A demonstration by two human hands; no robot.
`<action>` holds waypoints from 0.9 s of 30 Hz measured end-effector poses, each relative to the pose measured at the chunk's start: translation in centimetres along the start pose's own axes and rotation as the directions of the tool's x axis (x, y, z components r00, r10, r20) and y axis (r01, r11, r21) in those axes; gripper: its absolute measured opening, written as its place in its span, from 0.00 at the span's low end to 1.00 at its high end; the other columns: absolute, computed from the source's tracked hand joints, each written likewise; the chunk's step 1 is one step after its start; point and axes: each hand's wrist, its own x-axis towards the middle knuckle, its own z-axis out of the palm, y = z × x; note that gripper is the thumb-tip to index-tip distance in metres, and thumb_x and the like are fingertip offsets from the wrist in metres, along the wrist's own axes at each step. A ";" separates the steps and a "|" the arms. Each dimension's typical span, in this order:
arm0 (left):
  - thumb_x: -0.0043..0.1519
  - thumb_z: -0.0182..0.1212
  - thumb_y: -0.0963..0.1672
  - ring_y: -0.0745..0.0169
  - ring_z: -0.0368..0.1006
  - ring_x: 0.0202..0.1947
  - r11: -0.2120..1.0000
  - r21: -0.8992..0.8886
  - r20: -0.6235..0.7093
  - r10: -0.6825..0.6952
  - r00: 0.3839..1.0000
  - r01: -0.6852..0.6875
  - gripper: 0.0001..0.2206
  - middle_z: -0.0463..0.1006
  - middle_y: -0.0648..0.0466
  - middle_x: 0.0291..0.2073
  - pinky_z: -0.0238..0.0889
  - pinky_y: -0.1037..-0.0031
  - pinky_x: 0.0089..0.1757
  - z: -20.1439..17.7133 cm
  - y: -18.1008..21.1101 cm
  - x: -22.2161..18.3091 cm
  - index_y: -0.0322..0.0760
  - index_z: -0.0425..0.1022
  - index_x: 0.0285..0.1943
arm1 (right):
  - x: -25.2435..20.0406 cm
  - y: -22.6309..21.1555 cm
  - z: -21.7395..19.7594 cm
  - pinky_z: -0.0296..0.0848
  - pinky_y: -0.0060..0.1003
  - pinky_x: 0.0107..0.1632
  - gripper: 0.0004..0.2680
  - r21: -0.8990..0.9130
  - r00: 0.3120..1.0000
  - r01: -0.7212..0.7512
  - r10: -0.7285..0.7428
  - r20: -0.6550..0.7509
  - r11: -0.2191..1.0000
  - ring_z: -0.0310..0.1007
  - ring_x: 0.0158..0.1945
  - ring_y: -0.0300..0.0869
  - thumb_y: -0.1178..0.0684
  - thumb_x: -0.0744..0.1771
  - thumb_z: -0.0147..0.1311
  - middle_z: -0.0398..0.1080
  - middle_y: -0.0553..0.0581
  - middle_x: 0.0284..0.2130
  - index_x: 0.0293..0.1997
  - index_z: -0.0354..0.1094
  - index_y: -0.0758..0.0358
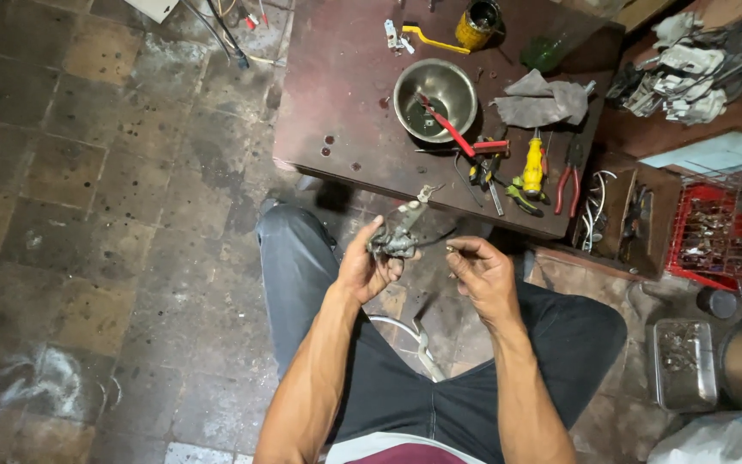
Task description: Assembling or repairing small mechanical components using pliers and a screwdriver on a workbench.
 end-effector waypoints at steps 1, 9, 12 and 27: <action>0.60 0.59 0.58 0.49 0.77 0.15 1.000 -0.005 0.000 0.002 1.000 -0.002 0.29 0.80 0.30 0.29 0.74 0.71 0.17 -0.3 -0.2 -0.1 0.23 0.75 0.40 | 0.1 0.6 -0.3 0.71 0.19 0.21 0.08 -0.003 1.000 -0.001 0.001 0.004 1.000 0.72 0.26 0.33 0.59 0.65 0.61 0.74 0.57 0.35 0.47 0.73 0.69; 0.56 0.54 0.54 0.43 0.78 0.21 0.968 -0.223 0.004 0.117 0.993 -0.113 0.23 0.82 0.40 0.41 0.76 0.63 0.25 -1.7 0.1 1.1 0.33 0.78 0.48 | 5.9 0.9 -0.8 0.77 0.27 0.35 0.09 -0.195 0.999 0.041 -0.047 -0.025 0.980 0.75 0.32 0.36 0.62 0.63 0.64 0.74 0.58 0.33 0.46 0.75 0.68; 0.56 0.52 0.54 0.42 0.78 0.23 0.951 -0.262 -0.009 0.168 0.986 -0.164 0.25 0.82 0.40 0.40 0.76 0.61 0.28 -1.6 0.8 0.9 0.33 0.79 0.51 | 10.7 -1.6 0.5 0.76 0.35 0.40 0.08 -0.419 0.972 0.233 -0.220 0.079 0.878 0.76 0.37 0.43 0.62 0.63 0.65 0.76 0.64 0.35 0.45 0.76 0.66; 0.65 0.41 0.51 0.56 0.74 0.28 0.830 -0.438 0.013 0.390 0.921 -0.346 0.25 0.76 0.33 0.48 0.67 0.67 0.34 -0.9 3.4 0.1 0.25 0.66 0.62 | 43.9 -0.4 7.2 0.70 0.47 0.47 0.09 -0.936 0.967 0.248 -0.004 0.256 0.251 0.76 0.37 0.54 0.57 0.59 0.58 0.78 0.55 0.32 0.39 0.79 0.55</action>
